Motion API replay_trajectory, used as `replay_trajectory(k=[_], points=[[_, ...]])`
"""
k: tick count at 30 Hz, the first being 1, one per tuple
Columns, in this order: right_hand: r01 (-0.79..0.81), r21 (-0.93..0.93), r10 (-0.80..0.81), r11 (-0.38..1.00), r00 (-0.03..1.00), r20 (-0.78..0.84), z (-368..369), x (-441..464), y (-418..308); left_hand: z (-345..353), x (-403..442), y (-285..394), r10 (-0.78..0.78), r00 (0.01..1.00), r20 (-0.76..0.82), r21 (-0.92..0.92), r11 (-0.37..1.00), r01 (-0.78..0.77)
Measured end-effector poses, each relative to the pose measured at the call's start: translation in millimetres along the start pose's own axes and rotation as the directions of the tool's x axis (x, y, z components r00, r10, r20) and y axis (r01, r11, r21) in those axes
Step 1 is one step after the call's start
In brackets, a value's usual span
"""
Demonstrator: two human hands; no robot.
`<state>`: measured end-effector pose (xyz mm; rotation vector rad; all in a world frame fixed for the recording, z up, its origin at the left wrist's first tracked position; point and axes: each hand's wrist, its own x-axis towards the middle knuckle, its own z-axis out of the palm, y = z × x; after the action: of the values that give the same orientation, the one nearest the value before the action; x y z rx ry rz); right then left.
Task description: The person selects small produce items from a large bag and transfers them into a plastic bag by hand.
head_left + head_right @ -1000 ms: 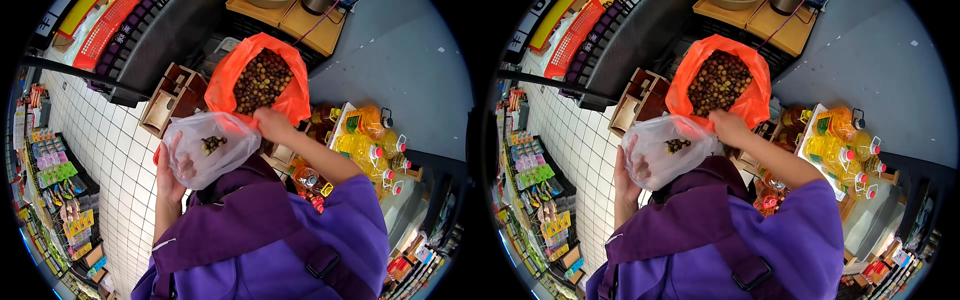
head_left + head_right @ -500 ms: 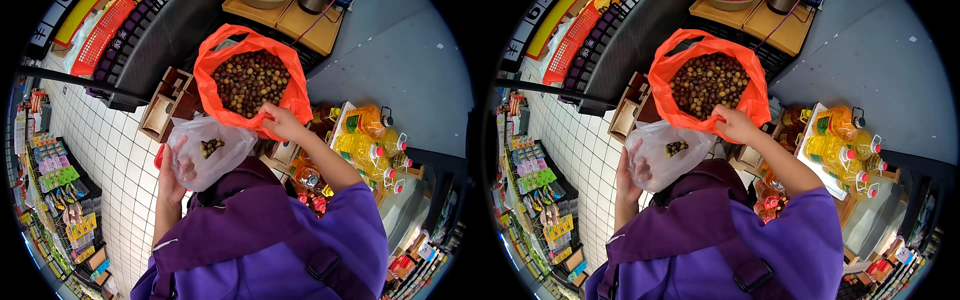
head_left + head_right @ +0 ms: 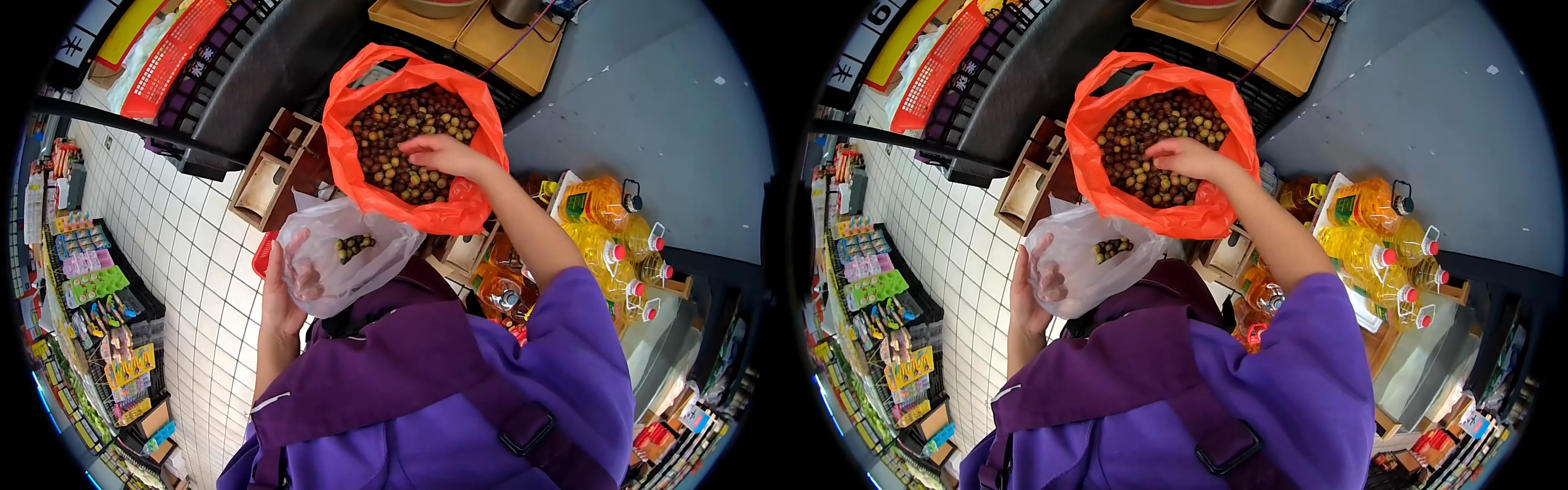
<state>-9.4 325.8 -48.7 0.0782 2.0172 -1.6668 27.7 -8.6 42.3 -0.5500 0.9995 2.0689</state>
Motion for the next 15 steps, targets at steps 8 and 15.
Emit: replay_trajectory(k=[8,15], points=[[-0.182,-0.817,-0.172,0.547,0.931,-0.322,39.5,28.8,27.6,-0.8,-2.4,-0.1,-0.001,1.0,0.011,-0.009,1.0,0.001],[0.025,-0.819,-0.47,0.573,0.829,-0.303,61.8,19.3,11.7,-0.4,-1.7,2.6,-0.003,1.0,0.002,0.012,1.0,0.003]])
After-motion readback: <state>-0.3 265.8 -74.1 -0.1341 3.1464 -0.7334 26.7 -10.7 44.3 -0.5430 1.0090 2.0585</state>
